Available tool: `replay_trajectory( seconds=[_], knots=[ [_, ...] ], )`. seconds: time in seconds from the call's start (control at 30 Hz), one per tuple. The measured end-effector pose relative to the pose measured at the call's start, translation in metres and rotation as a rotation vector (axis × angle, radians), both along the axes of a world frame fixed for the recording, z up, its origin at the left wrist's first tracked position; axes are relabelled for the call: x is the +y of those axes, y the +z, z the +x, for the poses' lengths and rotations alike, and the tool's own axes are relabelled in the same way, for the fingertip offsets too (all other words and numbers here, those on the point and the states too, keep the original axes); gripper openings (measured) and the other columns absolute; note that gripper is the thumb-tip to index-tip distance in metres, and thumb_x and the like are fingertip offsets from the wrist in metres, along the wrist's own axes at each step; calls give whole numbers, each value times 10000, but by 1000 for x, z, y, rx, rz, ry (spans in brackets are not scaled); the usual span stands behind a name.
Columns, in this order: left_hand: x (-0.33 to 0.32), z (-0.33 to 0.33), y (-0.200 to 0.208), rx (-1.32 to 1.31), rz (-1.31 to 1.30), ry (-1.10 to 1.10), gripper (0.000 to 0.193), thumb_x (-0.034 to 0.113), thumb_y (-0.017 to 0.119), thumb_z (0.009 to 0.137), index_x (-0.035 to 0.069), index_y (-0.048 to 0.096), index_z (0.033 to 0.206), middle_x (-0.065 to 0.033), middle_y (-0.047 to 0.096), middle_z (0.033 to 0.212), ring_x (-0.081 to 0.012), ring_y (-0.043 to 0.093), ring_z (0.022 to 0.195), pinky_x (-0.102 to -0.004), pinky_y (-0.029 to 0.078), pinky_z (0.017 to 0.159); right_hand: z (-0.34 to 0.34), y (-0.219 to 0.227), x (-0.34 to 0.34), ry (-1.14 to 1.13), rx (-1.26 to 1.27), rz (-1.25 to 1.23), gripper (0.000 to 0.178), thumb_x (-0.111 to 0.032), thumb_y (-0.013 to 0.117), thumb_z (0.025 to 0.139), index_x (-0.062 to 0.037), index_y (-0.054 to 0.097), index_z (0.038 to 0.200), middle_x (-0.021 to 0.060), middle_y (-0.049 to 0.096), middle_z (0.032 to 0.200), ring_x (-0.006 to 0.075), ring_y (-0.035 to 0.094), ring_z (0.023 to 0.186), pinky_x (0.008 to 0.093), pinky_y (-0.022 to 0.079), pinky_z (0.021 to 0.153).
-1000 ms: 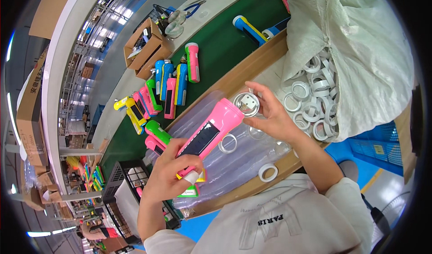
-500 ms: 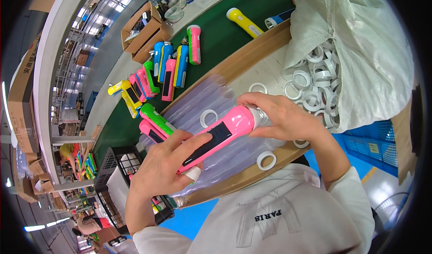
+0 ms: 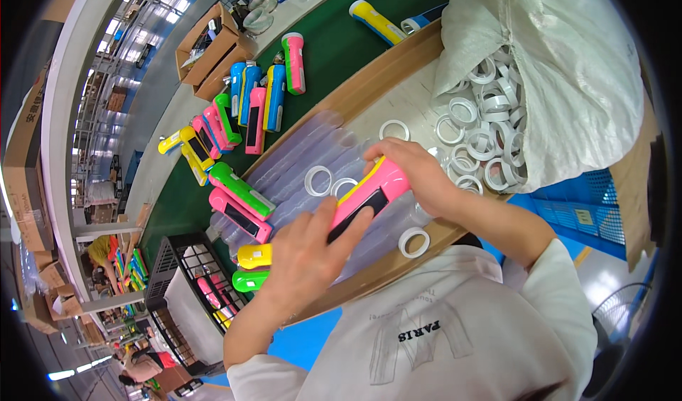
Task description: Manually assemble flashlight components by fitting lens covers onto colored flashlight bodies on an assembly line.
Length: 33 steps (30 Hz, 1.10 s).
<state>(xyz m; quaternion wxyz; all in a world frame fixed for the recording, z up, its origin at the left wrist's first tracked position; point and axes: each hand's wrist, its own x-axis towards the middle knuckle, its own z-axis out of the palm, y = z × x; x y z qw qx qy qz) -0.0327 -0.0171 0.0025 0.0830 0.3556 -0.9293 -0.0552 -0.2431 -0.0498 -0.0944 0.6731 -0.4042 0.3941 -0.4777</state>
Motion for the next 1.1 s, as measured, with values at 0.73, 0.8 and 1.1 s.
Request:
replay_trajectory(
  seconds=[0.73,0.8,1.1],
  knots=[
    [-2,-1,-51,783,934,538,662,160,714,828,69,397,1402,-153,622,1111,-237,639,785,-322,520,694,-13,0,-22,27,63,-86,434,-350,340,1020,-34,593,1175,111,627,1056,166,598,950,296,474,838],
    [-2,-2,-44,306,211,193,641,137,753,775,76,483,1353,-170,599,1134,-286,640,767,-332,526,705,-9,2,-19,-6,114,-110,427,-336,336,1018,-33,595,1172,105,632,1025,165,595,914,294,469,821],
    [42,41,-21,1051,1537,196,760,61,830,644,-22,514,1330,-154,586,1282,-220,544,1204,-339,387,1033,-14,77,42,-218,504,-1270,390,-265,455,918,42,632,1081,189,613,1019,279,630,838,378,525,744]
  ],
)
